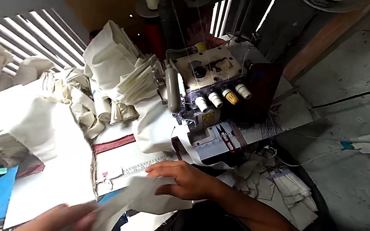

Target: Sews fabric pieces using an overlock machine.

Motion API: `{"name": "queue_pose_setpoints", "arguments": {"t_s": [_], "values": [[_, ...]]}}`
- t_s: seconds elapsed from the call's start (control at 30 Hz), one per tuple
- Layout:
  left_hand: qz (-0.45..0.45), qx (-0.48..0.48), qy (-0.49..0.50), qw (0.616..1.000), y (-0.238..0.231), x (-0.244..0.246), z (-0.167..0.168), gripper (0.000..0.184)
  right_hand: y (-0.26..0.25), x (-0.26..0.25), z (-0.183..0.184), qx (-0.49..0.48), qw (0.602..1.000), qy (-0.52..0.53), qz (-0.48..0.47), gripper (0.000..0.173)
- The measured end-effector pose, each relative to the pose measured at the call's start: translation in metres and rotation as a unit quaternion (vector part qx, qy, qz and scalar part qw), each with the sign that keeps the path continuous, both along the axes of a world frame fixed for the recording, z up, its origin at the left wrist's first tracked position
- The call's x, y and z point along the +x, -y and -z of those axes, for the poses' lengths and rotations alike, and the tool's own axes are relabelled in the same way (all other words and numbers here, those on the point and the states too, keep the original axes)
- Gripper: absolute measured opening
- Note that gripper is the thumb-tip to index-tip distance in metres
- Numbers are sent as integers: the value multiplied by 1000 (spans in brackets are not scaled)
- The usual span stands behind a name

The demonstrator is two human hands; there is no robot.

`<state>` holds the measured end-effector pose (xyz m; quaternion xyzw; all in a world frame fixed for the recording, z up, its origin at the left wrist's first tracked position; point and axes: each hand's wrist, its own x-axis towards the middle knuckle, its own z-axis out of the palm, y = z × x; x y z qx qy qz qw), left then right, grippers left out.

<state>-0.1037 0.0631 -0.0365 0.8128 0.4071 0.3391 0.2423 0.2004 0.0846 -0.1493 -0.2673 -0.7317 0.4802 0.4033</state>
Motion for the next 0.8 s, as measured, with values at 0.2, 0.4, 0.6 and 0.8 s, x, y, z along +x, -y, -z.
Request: {"name": "queue_pose_setpoints", "arguments": {"t_s": [0.2, 0.4, 0.6, 0.8], "values": [[168, -28, -31, 985, -94, 132, 52, 29, 43, 24, 39, -163, 978, -59, 117, 16], [159, -6, -71, 985, -150, 135, 64, 30, 53, 37, 39, -190, 954, -86, 216, 19], [168, -44, -111, 979, -204, 132, 46, 19, 27, 8, 33, -84, 954, 17, 288, 13], [172, -13, -155, 973, -182, 128, 44, 27, 47, 20, 50, -165, 952, 35, 257, 20]]}}
